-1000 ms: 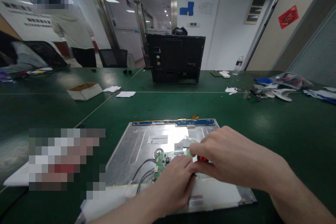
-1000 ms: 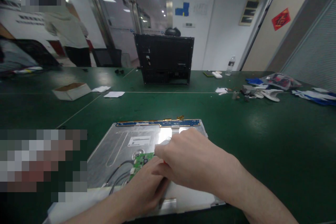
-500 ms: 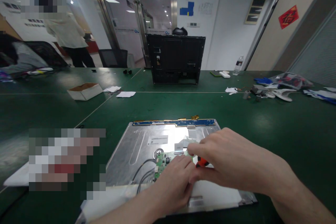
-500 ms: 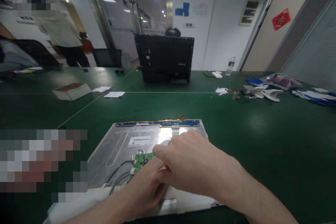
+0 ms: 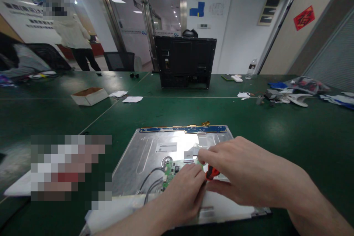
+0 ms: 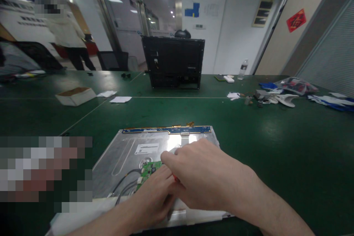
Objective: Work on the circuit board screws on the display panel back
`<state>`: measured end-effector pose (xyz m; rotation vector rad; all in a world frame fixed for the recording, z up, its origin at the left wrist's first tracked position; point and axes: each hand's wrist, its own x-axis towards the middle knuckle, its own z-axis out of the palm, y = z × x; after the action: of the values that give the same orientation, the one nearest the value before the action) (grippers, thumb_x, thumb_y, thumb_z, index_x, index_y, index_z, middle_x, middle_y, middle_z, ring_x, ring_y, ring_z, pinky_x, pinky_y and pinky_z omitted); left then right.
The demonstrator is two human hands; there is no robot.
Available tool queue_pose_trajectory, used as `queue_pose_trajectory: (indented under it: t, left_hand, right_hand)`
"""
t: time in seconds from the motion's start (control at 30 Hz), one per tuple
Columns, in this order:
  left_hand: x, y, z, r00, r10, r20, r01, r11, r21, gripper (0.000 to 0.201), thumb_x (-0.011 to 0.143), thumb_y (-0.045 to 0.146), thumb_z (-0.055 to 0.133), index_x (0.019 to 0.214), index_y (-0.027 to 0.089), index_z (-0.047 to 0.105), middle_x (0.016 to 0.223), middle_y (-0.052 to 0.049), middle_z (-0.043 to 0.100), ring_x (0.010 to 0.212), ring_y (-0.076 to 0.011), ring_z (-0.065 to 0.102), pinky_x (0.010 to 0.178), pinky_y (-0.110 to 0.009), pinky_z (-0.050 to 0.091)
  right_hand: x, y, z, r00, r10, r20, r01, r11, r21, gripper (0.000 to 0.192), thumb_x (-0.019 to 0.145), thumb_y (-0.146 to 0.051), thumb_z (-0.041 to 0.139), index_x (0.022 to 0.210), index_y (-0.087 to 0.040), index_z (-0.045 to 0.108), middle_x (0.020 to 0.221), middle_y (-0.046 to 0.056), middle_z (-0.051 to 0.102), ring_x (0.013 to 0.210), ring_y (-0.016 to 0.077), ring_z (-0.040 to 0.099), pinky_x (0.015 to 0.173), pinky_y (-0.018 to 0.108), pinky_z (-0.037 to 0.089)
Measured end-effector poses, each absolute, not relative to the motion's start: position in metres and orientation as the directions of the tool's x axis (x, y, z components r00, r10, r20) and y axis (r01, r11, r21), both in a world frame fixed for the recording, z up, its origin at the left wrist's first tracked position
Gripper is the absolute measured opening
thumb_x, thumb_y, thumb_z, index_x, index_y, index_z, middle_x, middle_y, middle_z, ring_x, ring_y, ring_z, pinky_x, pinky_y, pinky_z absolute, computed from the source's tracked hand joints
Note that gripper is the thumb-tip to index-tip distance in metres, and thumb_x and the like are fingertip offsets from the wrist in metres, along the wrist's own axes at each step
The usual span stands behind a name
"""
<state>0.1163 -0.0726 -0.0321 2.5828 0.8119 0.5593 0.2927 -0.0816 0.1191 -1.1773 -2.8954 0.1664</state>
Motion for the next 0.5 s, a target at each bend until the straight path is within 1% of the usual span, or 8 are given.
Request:
queue_pose_trajectory:
  t: [0.1,0.23,0.33,0.37,0.5]
  left_hand:
    - [0.1161,-0.0726,-0.0325,0.755,0.604,0.256,0.454,-0.763,0.461,0.016,0.084,0.011,0.050,0.097,0.020,0.054,0.098,-0.008,0.059,0.094,-0.0246,0.055,0.085,-0.038,0.048]
    - [0.1162,-0.0725,-0.0340,0.740,0.617,0.269,0.457,-0.754,0.471,0.020,0.084,0.012,0.050,0.102,0.019,0.054,0.097,-0.008,0.059,0.094,-0.0253,0.056,0.085,-0.040,0.048]
    - [0.1166,-0.0728,-0.0329,0.742,0.620,0.257,0.465,-0.751,0.469,0.018,0.085,0.013,0.050,0.101,0.019,0.055,0.098,-0.009,0.059,0.095,-0.0261,0.056,0.086,-0.040,0.048]
    - [0.1167,-0.0729,-0.0322,0.744,0.618,0.253,0.466,-0.752,0.466,0.017,0.085,0.013,0.049,0.100,0.019,0.055,0.098,-0.009,0.059,0.095,-0.0263,0.056,0.086,-0.041,0.048]
    - [0.1172,-0.0729,-0.0311,0.750,0.615,0.246,0.466,-0.754,0.463,0.016,0.086,0.014,0.048,0.100,0.019,0.054,0.098,-0.010,0.060,0.097,-0.0267,0.055,0.087,-0.041,0.048]
  right_hand:
    - [0.2913,-0.0792,0.1191,-0.683,0.730,-0.040,0.731,0.680,-0.066,0.005,0.087,-0.027,0.060,0.087,-0.022,0.059,0.077,0.000,0.068,0.066,0.0184,0.061,0.052,0.028,0.028]
    - [0.2906,-0.0771,0.1190,-0.671,0.740,-0.036,0.741,0.670,-0.043,0.013,0.090,-0.031,0.057,0.081,-0.022,0.059,0.072,0.000,0.068,0.062,0.0179,0.060,0.051,0.027,0.027]
    - [0.2915,-0.0784,0.1184,-0.692,0.722,-0.029,0.722,0.690,-0.056,0.004,0.089,-0.025,0.056,0.088,-0.022,0.058,0.077,0.001,0.068,0.064,0.0180,0.060,0.052,0.028,0.030]
    - [0.2918,-0.0790,0.1182,-0.702,0.711,-0.026,0.711,0.700,-0.068,0.004,0.088,-0.023,0.055,0.091,-0.021,0.057,0.079,0.001,0.068,0.066,0.0180,0.060,0.053,0.028,0.031]
    - [0.2923,-0.0803,0.1185,-0.731,0.682,-0.026,0.681,0.726,-0.097,0.013,0.085,-0.020,0.056,0.098,-0.020,0.055,0.087,0.003,0.068,0.073,0.0189,0.062,0.055,0.028,0.034]
